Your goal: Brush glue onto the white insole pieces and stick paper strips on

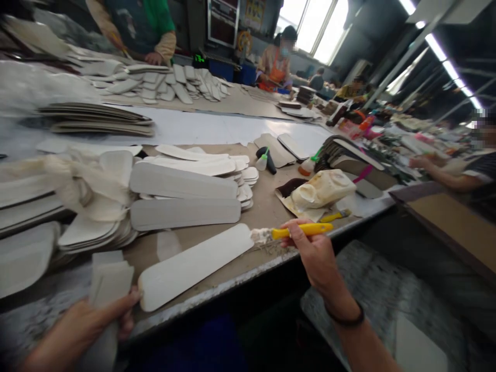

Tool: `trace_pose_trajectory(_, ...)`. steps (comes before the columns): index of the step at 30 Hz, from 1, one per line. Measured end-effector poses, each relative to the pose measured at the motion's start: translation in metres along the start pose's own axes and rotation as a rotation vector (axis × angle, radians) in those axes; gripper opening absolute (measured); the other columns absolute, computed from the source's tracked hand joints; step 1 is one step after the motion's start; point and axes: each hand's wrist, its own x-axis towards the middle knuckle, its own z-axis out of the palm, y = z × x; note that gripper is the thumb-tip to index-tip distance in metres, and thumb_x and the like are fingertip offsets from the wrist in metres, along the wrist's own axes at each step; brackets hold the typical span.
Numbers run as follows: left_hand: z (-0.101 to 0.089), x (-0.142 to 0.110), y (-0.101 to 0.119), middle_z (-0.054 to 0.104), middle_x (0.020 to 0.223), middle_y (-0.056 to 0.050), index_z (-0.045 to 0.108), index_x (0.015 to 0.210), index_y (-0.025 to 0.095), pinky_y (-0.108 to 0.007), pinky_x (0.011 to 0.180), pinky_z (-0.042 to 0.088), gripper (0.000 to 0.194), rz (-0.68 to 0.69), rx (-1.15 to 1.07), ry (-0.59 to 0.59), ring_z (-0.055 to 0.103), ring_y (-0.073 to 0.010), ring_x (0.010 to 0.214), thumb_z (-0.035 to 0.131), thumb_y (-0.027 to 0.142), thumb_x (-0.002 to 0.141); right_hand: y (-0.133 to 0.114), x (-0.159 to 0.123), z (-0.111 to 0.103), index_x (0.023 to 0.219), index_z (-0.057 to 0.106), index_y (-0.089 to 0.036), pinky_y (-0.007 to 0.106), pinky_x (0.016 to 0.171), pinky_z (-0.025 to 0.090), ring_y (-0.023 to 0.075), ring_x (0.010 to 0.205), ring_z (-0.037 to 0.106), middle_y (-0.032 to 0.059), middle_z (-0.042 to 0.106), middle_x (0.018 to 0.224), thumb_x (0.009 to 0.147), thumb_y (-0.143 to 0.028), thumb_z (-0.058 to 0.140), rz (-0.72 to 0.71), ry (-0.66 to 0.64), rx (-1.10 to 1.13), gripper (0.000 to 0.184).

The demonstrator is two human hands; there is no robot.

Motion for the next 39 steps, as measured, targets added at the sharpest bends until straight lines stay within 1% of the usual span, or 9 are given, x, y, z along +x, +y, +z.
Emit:
trace_pose_trajectory(2,-0.001,-0.004,0.002,0.059,0.046,-0.002,0.059,0.048,0.021,-0.030,0.057,0.043,0.034,-0.037,-0.073,0.017,0.054,-0.0197,0.052,0.061,0.047,0.069,-0.012,-0.022,0.031,0.077,0.066,-0.017,0.027,0.053,0.053,0.0127,0.055,0.059,0.0036,0.064,0.075,0.075,-0.047,0.068,0.113,-0.113,0.180,0.031)
trace_pose_trajectory(5,0.000,-0.006,0.006,0.060,0.048,-0.002,0.056,0.042,0.022,-0.030,0.056,0.043,0.036,-0.052,-0.120,0.040,0.053,-0.0192,0.052,0.062,0.050,0.065,-0.020,-0.048,0.071,0.075,0.067,-0.016,0.023,0.052,0.052,0.0101,0.054,0.058,0.0019,0.063,0.074,0.074,-0.045,0.070,0.230,-0.246,0.320,0.029)
trace_pose_trajectory(9,-0.001,-0.004,0.005,0.057,0.043,-0.004,0.053,0.033,0.021,-0.029,0.054,0.042,0.039,-0.047,-0.145,-0.028,0.051,-0.0178,0.048,0.061,0.047,0.061,-0.009,-0.063,0.102,0.077,0.065,-0.015,0.022,0.053,0.052,0.0093,0.055,0.058,0.0017,0.064,0.078,0.076,-0.045,0.069,0.306,-0.307,0.349,0.029)
trace_pose_trajectory(13,-0.002,-0.002,0.004,0.058,0.042,-0.003,0.055,0.037,0.020,-0.027,0.050,0.040,0.033,-0.050,-0.195,-0.032,0.050,-0.0155,0.044,0.063,0.046,0.056,0.000,-0.066,0.108,0.078,0.065,-0.016,0.022,0.055,0.052,0.0085,0.056,0.058,0.0007,0.063,0.079,0.079,-0.044,0.067,0.250,-0.292,0.265,0.028)
trace_pose_trajectory(22,-0.005,-0.003,0.004,0.058,0.041,-0.005,0.053,0.032,0.021,-0.028,0.051,0.042,0.037,-0.042,-0.159,-0.027,0.052,-0.0172,0.045,0.061,0.048,0.056,-0.016,-0.077,0.126,0.079,0.061,-0.016,0.024,0.052,0.051,0.0109,0.050,0.059,0.0003,0.061,0.067,0.084,-0.044,0.058,0.088,-0.304,0.079,0.029)
trace_pose_trajectory(27,-0.001,0.001,-0.002,0.058,0.039,-0.003,0.057,0.042,0.020,-0.027,0.048,0.040,0.033,-0.051,-0.196,-0.013,0.051,-0.0169,0.042,0.064,0.048,0.056,-0.005,-0.058,0.104,0.080,0.059,-0.017,0.027,0.053,0.051,0.0140,0.052,0.060,0.0011,0.061,0.064,0.085,-0.044,0.056,-0.092,-0.181,-0.209,0.028)
trace_pose_trajectory(31,-0.002,-0.004,0.004,0.057,0.039,-0.001,0.057,0.047,0.019,-0.025,0.049,0.039,0.029,-0.052,-0.210,0.000,0.050,-0.0148,0.042,0.063,0.043,0.061,-0.007,-0.048,0.087,0.083,0.060,-0.017,0.027,0.051,0.050,0.0150,0.053,0.061,0.0027,0.063,0.067,0.085,-0.042,0.056,-0.157,-0.079,-0.352,0.026)
trace_pose_trajectory(34,-0.002,-0.008,0.011,0.057,0.039,0.000,0.058,0.050,0.019,-0.025,0.048,0.038,0.026,-0.069,-0.199,0.001,0.049,-0.0145,0.042,0.063,0.041,0.062,-0.018,-0.059,0.096,0.082,0.061,-0.017,0.025,0.051,0.050,0.0133,0.052,0.061,0.0024,0.062,0.070,0.086,-0.038,0.056,-0.143,-0.092,-0.264,0.022)
trace_pose_trajectory(39,0.000,-0.007,0.009,0.056,0.039,0.001,0.060,0.055,0.020,-0.027,0.048,0.038,0.024,-0.056,-0.168,0.044,0.049,-0.0167,0.043,0.063,0.043,0.062,-0.022,-0.085,0.128,0.081,0.059,-0.018,0.025,0.053,0.051,0.0114,0.051,0.060,0.0011,0.060,0.072,0.089,-0.032,0.052,-0.041,-0.317,-0.003,0.018)
